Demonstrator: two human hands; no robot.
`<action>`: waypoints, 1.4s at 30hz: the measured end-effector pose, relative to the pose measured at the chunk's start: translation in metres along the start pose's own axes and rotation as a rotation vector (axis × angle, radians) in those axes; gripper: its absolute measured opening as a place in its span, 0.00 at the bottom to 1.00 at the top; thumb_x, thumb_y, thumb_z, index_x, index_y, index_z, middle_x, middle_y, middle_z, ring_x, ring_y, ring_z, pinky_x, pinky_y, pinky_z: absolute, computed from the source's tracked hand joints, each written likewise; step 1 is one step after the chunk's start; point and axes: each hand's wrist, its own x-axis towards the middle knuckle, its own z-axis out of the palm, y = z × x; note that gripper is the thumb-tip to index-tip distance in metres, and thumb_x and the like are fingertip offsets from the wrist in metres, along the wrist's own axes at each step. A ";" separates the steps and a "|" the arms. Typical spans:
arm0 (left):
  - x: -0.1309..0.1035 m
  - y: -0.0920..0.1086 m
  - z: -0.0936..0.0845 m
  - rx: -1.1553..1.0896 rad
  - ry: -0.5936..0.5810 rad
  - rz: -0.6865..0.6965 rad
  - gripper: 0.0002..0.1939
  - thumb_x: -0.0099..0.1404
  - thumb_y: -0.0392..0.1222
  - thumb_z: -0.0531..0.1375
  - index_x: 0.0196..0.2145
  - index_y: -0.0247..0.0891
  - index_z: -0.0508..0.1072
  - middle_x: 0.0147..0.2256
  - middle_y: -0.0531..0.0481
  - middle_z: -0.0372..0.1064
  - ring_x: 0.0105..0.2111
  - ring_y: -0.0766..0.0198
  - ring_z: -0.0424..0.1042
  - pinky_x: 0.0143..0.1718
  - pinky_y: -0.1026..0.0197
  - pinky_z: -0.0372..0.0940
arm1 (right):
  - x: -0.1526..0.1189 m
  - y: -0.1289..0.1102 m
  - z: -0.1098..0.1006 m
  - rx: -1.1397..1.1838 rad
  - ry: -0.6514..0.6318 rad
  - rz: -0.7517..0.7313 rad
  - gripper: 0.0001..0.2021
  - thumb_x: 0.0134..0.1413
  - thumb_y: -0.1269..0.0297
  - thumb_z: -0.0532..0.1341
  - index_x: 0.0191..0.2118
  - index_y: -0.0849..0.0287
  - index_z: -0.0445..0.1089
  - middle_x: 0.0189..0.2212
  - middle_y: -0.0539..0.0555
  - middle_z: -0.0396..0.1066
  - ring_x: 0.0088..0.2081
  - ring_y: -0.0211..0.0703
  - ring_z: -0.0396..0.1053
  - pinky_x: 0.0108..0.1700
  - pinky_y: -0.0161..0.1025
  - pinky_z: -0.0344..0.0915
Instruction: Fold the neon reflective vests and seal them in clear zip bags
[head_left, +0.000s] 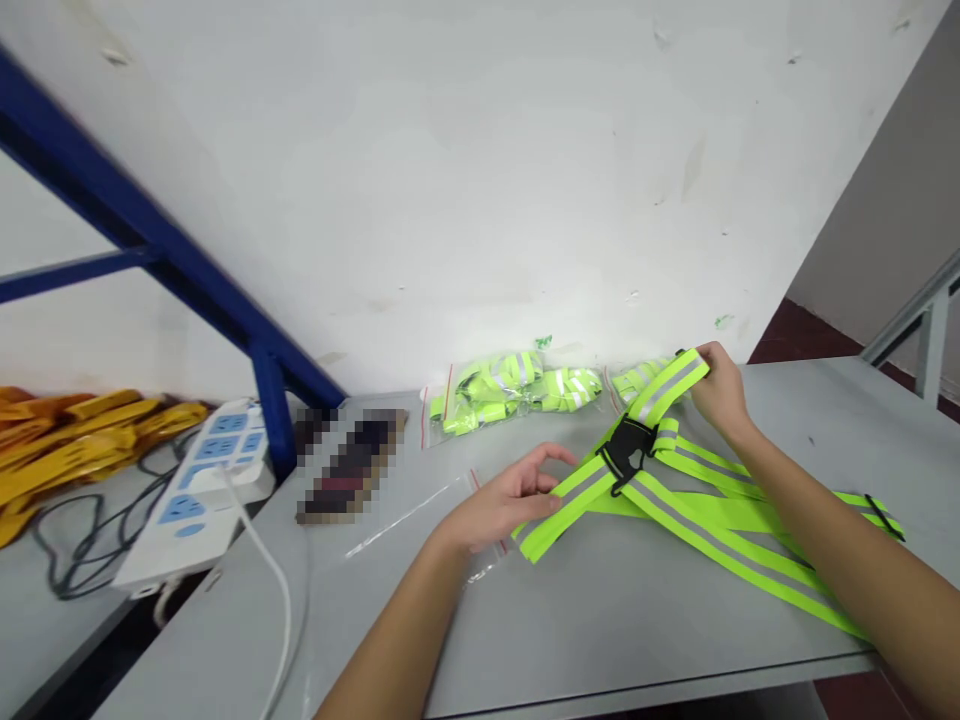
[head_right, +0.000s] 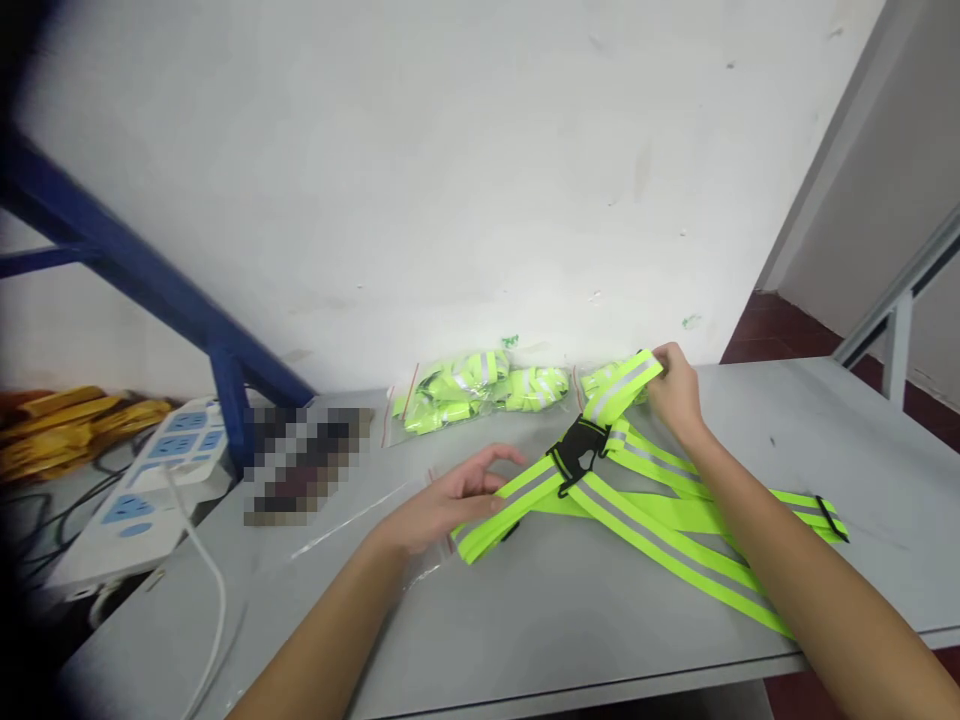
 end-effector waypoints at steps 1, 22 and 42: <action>-0.001 0.000 -0.003 0.016 0.025 0.001 0.25 0.62 0.48 0.60 0.54 0.41 0.58 0.27 0.56 0.63 0.24 0.70 0.57 0.27 0.66 0.52 | 0.002 0.008 -0.008 0.060 0.034 0.050 0.09 0.42 0.66 0.58 0.34 0.56 0.62 0.28 0.50 0.70 0.29 0.42 0.66 0.28 0.36 0.60; -0.010 0.000 -0.005 -0.202 0.092 0.363 0.25 0.44 0.57 0.70 0.28 0.39 0.65 0.18 0.55 0.65 0.21 0.65 0.68 0.19 0.68 0.61 | 0.003 0.048 -0.064 -0.699 -0.244 -0.285 0.23 0.54 0.71 0.49 0.56 0.57 0.63 0.45 0.60 0.72 0.39 0.52 0.70 0.40 0.44 0.61; 0.027 -0.006 -0.001 1.008 0.674 0.002 0.20 0.66 0.55 0.50 0.38 0.42 0.75 0.25 0.52 0.72 0.24 0.61 0.68 0.33 0.61 0.59 | -0.007 0.091 -0.053 -0.431 -0.456 -0.138 0.26 0.47 0.77 0.50 0.51 0.52 0.70 0.44 0.53 0.76 0.45 0.49 0.72 0.45 0.41 0.65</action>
